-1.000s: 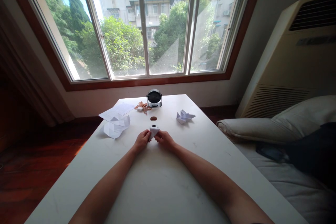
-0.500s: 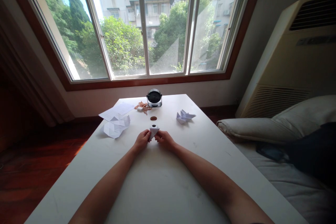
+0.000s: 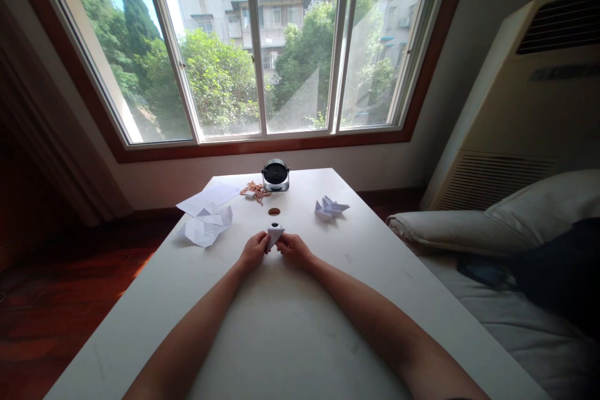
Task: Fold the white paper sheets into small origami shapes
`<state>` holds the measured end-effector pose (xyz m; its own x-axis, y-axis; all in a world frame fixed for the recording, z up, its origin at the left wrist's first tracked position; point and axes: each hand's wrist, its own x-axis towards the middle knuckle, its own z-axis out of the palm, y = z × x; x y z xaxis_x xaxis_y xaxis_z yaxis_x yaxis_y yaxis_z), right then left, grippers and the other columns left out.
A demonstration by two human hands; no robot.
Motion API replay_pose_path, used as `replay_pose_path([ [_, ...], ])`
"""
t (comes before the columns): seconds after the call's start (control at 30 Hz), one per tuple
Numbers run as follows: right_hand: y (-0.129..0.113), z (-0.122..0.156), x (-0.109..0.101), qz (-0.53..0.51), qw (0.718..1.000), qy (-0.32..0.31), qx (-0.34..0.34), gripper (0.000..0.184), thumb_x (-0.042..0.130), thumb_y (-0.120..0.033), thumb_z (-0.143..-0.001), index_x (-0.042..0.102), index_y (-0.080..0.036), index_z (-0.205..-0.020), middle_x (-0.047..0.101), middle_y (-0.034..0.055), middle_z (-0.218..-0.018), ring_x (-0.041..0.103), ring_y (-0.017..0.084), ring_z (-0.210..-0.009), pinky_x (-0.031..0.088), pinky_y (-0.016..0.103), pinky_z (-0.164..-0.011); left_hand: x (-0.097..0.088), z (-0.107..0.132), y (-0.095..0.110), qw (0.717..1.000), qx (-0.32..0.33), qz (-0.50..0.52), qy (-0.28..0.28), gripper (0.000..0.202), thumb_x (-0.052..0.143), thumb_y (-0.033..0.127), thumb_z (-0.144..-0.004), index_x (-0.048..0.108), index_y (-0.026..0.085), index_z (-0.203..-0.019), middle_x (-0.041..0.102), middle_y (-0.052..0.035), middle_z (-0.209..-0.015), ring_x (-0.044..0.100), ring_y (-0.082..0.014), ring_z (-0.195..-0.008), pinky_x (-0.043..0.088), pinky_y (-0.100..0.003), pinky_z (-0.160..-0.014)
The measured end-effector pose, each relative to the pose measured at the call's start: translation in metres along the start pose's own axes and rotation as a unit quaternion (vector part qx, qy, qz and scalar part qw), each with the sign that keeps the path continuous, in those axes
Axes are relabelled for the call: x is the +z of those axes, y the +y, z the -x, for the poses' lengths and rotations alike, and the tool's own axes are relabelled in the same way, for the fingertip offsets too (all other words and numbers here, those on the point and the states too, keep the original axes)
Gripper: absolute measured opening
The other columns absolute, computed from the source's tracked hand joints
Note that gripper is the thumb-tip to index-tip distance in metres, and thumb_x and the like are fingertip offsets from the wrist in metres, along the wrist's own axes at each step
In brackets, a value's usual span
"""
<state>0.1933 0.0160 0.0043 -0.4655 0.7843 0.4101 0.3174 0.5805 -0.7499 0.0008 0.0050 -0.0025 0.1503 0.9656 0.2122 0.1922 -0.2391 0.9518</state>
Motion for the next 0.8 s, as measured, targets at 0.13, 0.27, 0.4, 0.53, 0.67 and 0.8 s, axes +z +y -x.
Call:
replay_pose_path([
  [0.13,0.0010,0.0000,0.0005,0.004,1.000,0.002,0.001,0.017,0.052,-0.021,-0.086,0.067,-0.017,-0.083,0.065,0.0007,-0.069,0.055,0.014,-0.062,0.042,0.023,-0.061,0.0002,0.0006,0.0013,1.000,-0.005,0.004,0.000,0.037,0.056,0.055,-0.086,0.060,0.018,-0.080,0.060,0.0007,-0.062,0.053,-0.0137,-0.055,0.040,-0.026,-0.057],
  [0.27,0.0018,0.0004,0.0006,0.012,1.000,0.005,0.001,0.018,0.053,-0.024,-0.087,0.069,-0.017,-0.085,0.065,0.0006,-0.069,0.054,0.014,-0.062,0.042,0.023,-0.061,0.0003,0.0005,0.0008,1.000,-0.008,0.006,0.001,0.037,0.056,0.054,-0.086,0.060,0.017,-0.082,0.060,0.0005,-0.062,0.053,-0.0138,-0.055,0.039,-0.025,-0.057],
  [0.4,0.0006,0.0004,0.0002,0.006,1.000,-0.001,-0.002,0.021,0.052,-0.025,-0.089,0.071,-0.017,-0.087,0.067,0.0013,-0.072,0.056,0.014,-0.064,0.042,0.023,-0.063,0.0000,0.0002,0.0003,1.000,-0.002,0.004,-0.005,0.035,0.055,0.052,-0.087,0.060,0.018,-0.083,0.061,0.0005,-0.062,0.053,-0.0135,-0.055,0.040,-0.025,-0.057],
  [0.53,-0.0003,-0.0003,0.0005,0.006,1.000,-0.001,-0.003,0.022,0.052,-0.025,-0.089,0.073,-0.018,-0.087,0.068,0.0014,-0.075,0.057,0.015,-0.066,0.043,0.023,-0.065,-0.0002,-0.0003,0.0006,1.000,-0.002,0.005,-0.008,0.034,0.055,0.051,-0.087,0.060,0.018,-0.082,0.061,0.0008,-0.062,0.053,-0.0133,-0.055,0.040,-0.025,-0.057],
  [0.67,0.0016,-0.0009,0.0008,0.018,1.000,-0.004,-0.004,0.022,0.053,-0.026,-0.089,0.073,-0.018,-0.087,0.067,0.0007,-0.073,0.056,0.014,-0.065,0.043,0.023,-0.065,-0.0006,-0.0009,-0.0003,1.000,-0.001,0.006,-0.009,0.033,0.056,0.050,-0.087,0.060,0.018,-0.083,0.061,0.0009,-0.062,0.054,-0.0137,-0.056,0.041,-0.025,-0.057],
  [0.8,0.0031,-0.0010,0.0007,0.022,1.000,-0.009,-0.006,0.022,0.053,-0.026,-0.089,0.074,-0.019,-0.086,0.067,0.0002,-0.072,0.056,0.014,-0.064,0.042,0.023,-0.065,-0.0014,-0.0015,-0.0024,1.000,0.003,0.003,-0.014,0.032,0.055,0.049,-0.088,0.060,0.018,-0.084,0.061,0.0009,-0.062,0.054,-0.0138,-0.056,0.041,-0.026,-0.057],
])
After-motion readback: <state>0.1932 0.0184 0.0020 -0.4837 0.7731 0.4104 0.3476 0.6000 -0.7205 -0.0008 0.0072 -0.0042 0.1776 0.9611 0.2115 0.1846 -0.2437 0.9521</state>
